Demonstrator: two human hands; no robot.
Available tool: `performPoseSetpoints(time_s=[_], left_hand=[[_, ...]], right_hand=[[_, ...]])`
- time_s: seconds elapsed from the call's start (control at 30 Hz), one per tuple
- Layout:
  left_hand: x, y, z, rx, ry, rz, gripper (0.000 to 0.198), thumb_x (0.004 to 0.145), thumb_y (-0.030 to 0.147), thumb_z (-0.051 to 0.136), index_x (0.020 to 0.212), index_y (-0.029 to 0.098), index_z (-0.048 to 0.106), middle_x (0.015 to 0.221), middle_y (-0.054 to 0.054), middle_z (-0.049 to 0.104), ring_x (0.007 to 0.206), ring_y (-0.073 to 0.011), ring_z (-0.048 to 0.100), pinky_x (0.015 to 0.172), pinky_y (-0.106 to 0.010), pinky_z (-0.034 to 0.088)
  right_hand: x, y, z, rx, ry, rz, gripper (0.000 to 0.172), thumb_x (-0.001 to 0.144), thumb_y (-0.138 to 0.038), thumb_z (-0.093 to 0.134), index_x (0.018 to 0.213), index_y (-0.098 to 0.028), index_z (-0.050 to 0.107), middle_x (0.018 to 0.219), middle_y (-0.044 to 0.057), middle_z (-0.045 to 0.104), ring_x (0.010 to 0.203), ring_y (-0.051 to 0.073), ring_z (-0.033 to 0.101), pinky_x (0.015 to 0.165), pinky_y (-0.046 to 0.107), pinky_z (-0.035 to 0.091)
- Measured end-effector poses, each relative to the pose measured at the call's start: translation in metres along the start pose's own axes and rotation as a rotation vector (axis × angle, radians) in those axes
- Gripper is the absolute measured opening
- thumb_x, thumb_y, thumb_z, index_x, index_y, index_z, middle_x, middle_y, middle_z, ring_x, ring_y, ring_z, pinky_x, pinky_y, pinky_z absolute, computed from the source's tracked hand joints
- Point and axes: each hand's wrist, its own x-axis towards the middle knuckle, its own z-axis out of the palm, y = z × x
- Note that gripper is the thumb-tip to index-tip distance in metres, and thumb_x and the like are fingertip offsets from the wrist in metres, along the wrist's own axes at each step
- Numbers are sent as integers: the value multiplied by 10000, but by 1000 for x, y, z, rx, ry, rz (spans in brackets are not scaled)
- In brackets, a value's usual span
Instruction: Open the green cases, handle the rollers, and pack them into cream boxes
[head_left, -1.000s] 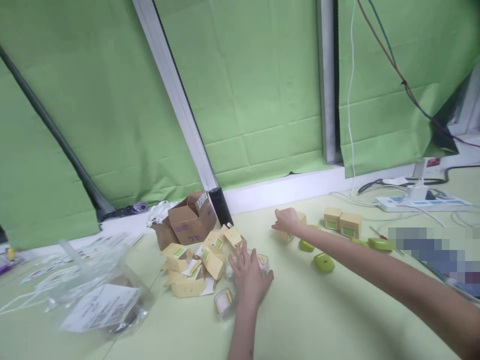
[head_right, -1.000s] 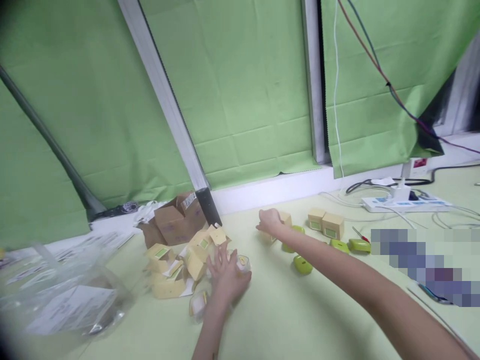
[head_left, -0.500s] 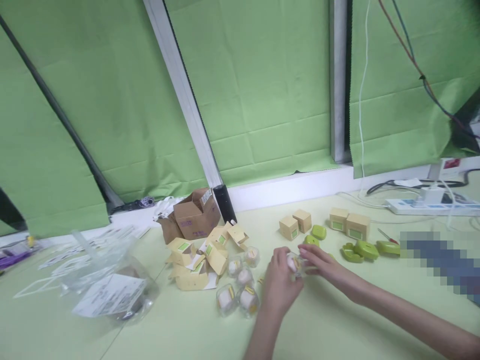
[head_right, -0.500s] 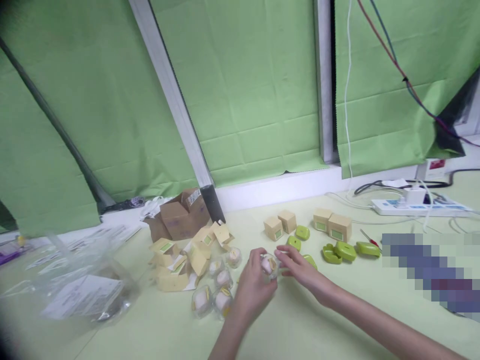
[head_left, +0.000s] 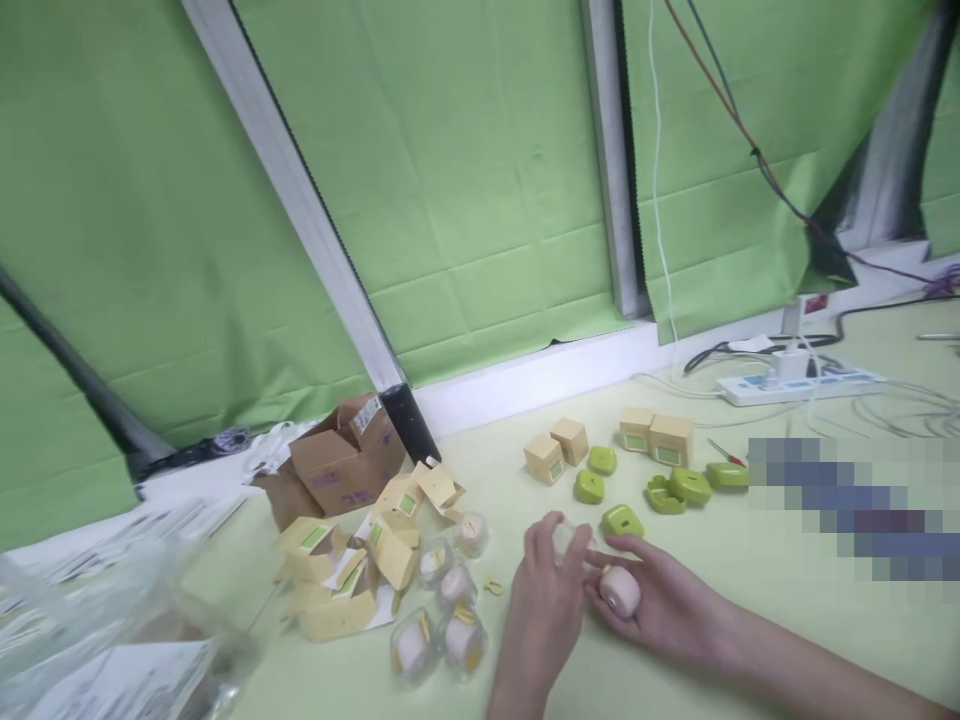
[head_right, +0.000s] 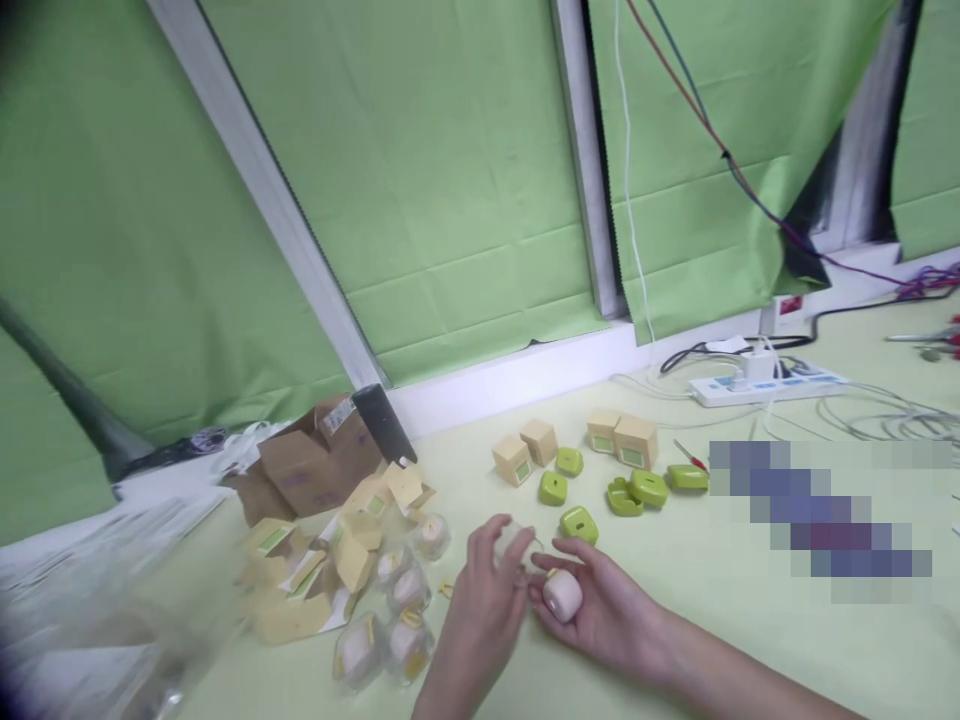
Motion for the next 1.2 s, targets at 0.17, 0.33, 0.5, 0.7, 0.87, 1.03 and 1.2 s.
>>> performPoseSetpoints(time_s=[0.17,0.33,0.5,0.7,0.87,1.03,1.2], left_hand=[[4,-10,6,-307,25,-402,442,760,257,562,1171,169,426,1121,-135,501,1083,-265,480,896,-412,431],[5,1,12,-495,-176,-595,502,668,307,635,1120,153,480,1049,-127,524,1006,-263,519,873,-372,419],[22,12,9,-294,-170,-403,654,658,418,663,1211,133,459,1213,-168,496,1180,-351,369,992,-483,290],[72,32,27,-151,-295,-31,322,715,233,610,1023,148,568,1040,-113,583,1053,-306,467,981,-468,320],[87,38,36,-201,-299,-21,254,707,81,509,943,159,561,963,-92,585,961,-269,507,870,-420,412],[65,27,5,-375,-187,-146,321,751,171,525,1070,185,486,1058,-92,554,1015,-251,495,864,-408,421],[31,27,-9,-1352,17,-562,399,679,318,687,1004,197,489,1026,-98,608,861,-200,580,795,-363,449]], right_hand=[[-12,-19,5,-134,105,-153,174,762,-168,650,933,-159,620,714,-3,664,545,82,610,447,138,457],[-26,-61,7,-404,244,-375,252,742,-218,720,978,-158,654,820,43,698,535,87,596,362,126,423],[-26,-81,-11,-372,345,-459,226,787,-268,675,991,-173,649,771,15,668,521,71,578,358,112,437],[-26,-69,-16,-295,314,-393,145,793,-216,628,923,-156,649,636,-33,588,421,55,522,305,125,394],[-28,-70,-10,-225,278,-350,138,792,-197,660,913,-137,632,629,-37,587,454,51,554,333,108,429],[-31,-76,-11,-156,259,-400,165,837,-213,582,974,-126,612,605,-55,554,458,46,545,358,113,443],[-30,-68,-8,-174,238,-373,206,762,-104,618,966,-126,611,776,6,652,525,47,584,457,119,493]])
